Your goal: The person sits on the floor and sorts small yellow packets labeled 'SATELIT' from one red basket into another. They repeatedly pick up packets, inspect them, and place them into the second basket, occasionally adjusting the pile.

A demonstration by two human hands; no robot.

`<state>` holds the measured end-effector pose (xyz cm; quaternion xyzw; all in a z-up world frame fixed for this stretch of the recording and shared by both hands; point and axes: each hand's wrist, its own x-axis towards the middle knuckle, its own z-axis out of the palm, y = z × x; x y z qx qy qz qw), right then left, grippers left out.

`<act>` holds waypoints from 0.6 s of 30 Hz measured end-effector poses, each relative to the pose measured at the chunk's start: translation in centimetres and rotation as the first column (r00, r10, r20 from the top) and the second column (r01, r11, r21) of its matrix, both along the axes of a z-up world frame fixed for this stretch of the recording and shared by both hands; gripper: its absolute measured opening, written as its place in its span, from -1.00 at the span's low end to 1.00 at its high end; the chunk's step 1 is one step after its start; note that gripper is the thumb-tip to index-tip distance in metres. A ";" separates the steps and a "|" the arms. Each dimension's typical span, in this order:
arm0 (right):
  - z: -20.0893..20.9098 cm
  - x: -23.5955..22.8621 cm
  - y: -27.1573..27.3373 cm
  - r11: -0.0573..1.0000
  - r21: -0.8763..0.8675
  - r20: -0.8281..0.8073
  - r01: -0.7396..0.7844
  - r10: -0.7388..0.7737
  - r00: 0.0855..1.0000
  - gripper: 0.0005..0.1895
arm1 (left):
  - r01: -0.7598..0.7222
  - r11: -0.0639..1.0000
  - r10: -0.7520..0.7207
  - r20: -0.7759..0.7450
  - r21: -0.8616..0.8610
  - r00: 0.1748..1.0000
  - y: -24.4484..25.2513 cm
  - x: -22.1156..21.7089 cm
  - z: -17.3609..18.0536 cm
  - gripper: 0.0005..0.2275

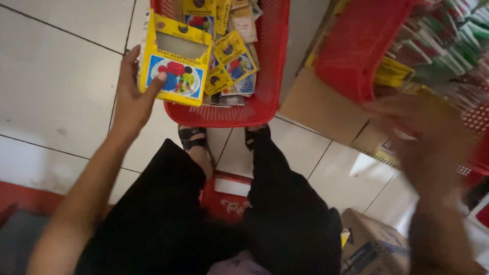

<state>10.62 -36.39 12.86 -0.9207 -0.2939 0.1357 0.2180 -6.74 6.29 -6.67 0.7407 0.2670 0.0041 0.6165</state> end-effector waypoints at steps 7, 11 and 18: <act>-27.8 -1.0 16.4 0.963 0.157 -0.225 -0.220 0.252 0.941 -0.79 | -0.170 0.976 0.178 0.050 -0.139 0.983 -0.3 -0.2 -1.9 -0.37; -42.6 -1.5 21.0 0.945 -0.295 -0.419 -0.138 0.001 0.908 -0.57 | -0.181 0.965 0.197 0.066 -0.192 0.978 0.0 0.1 -1.8 -0.37; -47.3 -2.0 20.3 0.941 -0.339 -0.412 0.024 -0.172 0.895 -0.58 | -0.155 0.954 0.177 0.064 -0.258 0.982 0.0 0.1 -1.2 -0.33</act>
